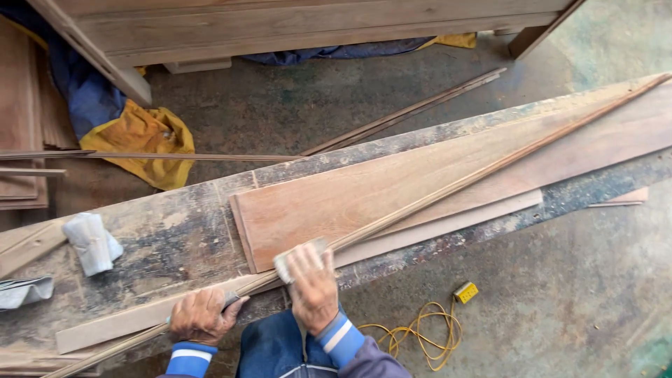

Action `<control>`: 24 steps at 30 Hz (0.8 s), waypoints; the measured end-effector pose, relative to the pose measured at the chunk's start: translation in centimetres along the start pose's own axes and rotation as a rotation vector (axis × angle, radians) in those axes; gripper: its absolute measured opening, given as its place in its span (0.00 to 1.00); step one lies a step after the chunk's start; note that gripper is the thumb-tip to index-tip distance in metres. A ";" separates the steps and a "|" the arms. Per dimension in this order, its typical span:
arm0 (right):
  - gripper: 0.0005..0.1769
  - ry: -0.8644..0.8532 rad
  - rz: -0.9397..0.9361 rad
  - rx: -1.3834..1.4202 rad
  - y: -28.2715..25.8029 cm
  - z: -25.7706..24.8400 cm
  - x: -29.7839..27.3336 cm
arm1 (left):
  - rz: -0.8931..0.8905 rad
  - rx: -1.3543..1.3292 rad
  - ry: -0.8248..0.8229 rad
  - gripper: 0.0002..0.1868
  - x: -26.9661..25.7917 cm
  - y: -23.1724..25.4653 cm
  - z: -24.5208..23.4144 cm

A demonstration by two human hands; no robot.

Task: The person is sanding a long, thin strip of wood using a small piece of sandpaper.

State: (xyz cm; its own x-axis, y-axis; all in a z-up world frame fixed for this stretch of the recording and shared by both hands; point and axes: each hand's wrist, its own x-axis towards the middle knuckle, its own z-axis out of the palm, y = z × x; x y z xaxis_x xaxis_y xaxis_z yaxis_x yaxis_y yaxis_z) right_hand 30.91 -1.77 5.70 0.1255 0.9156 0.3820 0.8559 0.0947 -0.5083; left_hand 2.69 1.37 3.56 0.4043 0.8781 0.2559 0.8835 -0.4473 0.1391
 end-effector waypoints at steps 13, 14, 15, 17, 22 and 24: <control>0.26 0.071 0.017 -0.060 1.6 0.6 0.0 | 0.015 -0.044 0.039 0.21 1.5 -0.3 -0.7; 0.26 0.059 0.013 -0.049 -0.4 1.4 -0.8 | 0.002 -0.037 0.031 0.21 1.0 -0.2 -0.6; 0.30 -0.040 -0.012 0.058 -2.4 2.2 -1.6 | 0.004 -0.049 0.032 0.21 0.6 -0.2 -0.3; 0.34 -0.133 -0.035 0.180 -3.3 2.1 -2.0 | 0.010 -0.046 0.030 0.22 0.3 -0.2 -0.5; 0.24 0.043 -0.132 -0.235 11.2 -2.2 -0.5 | -0.001 -0.086 -0.022 0.23 1.5 0.0 -1.4; 0.23 0.096 -0.022 -0.243 13.8 -2.9 1.0 | -0.011 -0.089 -0.027 0.24 1.3 0.0 -1.3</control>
State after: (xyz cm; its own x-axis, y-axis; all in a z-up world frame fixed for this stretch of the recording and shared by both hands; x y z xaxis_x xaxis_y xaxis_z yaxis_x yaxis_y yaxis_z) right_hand 44.30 -0.71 1.33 0.1426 0.8722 0.4679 0.9530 0.0067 -0.3029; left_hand 2.93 2.26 5.13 0.4018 0.8868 0.2282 0.8640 -0.4497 0.2263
